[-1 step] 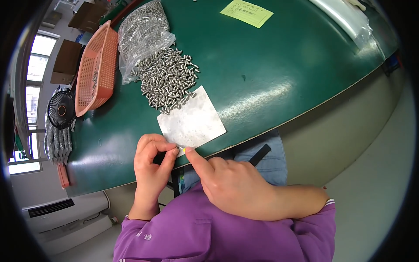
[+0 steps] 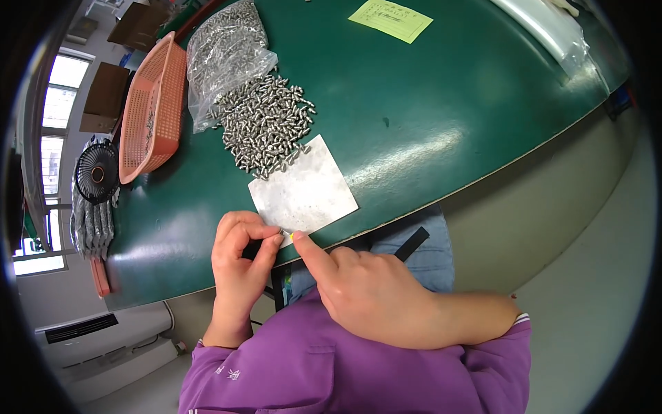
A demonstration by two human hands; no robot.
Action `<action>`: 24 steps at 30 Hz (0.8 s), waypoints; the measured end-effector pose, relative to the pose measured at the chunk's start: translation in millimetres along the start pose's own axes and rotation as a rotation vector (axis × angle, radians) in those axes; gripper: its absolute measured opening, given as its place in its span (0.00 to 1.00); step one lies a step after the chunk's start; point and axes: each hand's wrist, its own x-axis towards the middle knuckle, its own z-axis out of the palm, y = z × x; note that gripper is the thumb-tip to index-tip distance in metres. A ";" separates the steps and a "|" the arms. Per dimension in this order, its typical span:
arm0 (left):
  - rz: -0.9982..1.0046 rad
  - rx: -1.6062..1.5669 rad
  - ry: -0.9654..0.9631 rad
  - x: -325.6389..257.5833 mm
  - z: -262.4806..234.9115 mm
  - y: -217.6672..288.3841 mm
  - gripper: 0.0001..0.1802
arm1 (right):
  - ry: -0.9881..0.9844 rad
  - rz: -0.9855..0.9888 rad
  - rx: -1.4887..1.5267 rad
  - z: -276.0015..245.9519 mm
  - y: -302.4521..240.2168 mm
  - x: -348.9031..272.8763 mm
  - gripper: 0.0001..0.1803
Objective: The recorder is using a utility knife to scrape individual metal pins before placing them into a tray at a manufacturing workbench.
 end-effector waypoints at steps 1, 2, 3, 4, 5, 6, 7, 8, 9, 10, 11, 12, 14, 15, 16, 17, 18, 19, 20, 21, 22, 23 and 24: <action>0.017 0.013 -0.007 1.1 -0.5 0.6 0.09 | -0.042 -0.002 -0.028 -4.7 -1.9 2.6 0.32; 0.015 0.015 -0.009 1.7 -0.4 0.5 0.09 | -0.083 -0.005 -0.057 -8.1 -3.9 4.6 0.33; 0.012 0.008 -0.011 2.7 -0.7 0.9 0.09 | -0.081 -0.006 -0.055 -10.2 -6.4 6.2 0.33; 0.009 0.000 -0.012 3.2 -1.3 1.3 0.09 | -0.103 -0.011 -0.099 -11.9 -9.2 8.0 0.34; 0.012 0.003 -0.012 2.6 -2.2 1.2 0.09 | -0.125 -0.016 -0.143 -12.9 -11.2 9.0 0.34; -0.003 -0.011 -0.010 2.3 -1.2 -0.3 0.09 | -0.118 -0.018 -0.147 -12.8 -11.1 8.4 0.34; -0.018 -0.025 -0.007 1.8 -0.4 -1.7 0.09 | -0.115 0.013 -0.136 -11.7 -10.8 6.9 0.33; -0.009 -0.023 -0.003 0.1 0.1 -2.4 0.09 | -0.111 0.044 -0.126 -10.6 -9.7 5.9 0.32; -0.075 -0.105 0.012 -3.5 0.0 -2.9 0.08 | -0.101 0.034 -0.128 -7.4 -5.5 5.1 0.32; -0.141 -0.187 0.027 -6.0 0.3 -3.7 0.08 | 0.000 0.047 0.021 -3.9 1.1 3.4 0.30; -0.132 -0.179 0.035 -7.2 1.4 -4.8 0.08 | 0.100 0.057 0.171 -3.3 6.4 2.2 0.28; -0.217 -0.480 0.065 -10.4 0.8 -6.2 0.07 | 0.116 0.090 0.276 -10.8 7.5 4.0 0.26; -0.234 -0.879 0.063 -10.0 -2.8 -8.1 0.06 | 0.279 0.050 0.445 -20.1 18.3 9.4 0.28; -0.225 -0.872 0.070 -8.7 -3.2 -8.6 0.06 | 0.306 0.070 0.436 -27.8 26.0 10.1 0.28; -0.260 -0.988 0.065 -7.5 -3.8 -9.1 0.06 | 0.361 0.142 0.509 -30.7 32.5 13.0 0.27; -0.294 -1.104 0.061 -6.4 -5.0 -10.1 0.05 | 0.414 0.214 0.582 -33.5 38.8 17.0 0.27; -0.288 -1.101 0.064 -6.6 -5.5 -10.5 0.05 | 0.432 0.245 0.578 -39.5 46.2 20.6 0.26; -0.312 -1.121 0.073 -7.4 -6.0 -11.1 0.05 | 0.457 0.284 0.561 -42.8 51.1 24.8 0.26; -0.336 -1.140 0.084 -7.6 -6.4 -11.9 0.05 | 0.482 0.323 0.545 -45.0 55.6 28.4 0.26; -0.331 -1.138 0.086 -6.4 -7.4 -13.5 0.05 | 0.491 0.330 0.523 -45.8 61.6 30.0 0.26; -0.321 -1.130 0.082 -5.1 -9.6 -15.8 0.05 | 0.493 0.324 0.523 -43.3 64.5 29.6 0.26; -0.312 -1.121 0.079 -3.3 -13.1 -17.5 0.05 | 0.504 0.287 0.485 -39.9 66.4 28.3 0.25; -0.280 -1.060 0.127 3.2 -19.8 -19.6 0.05 | 0.517 0.250 0.446 -39.2 67.2 27.9 0.25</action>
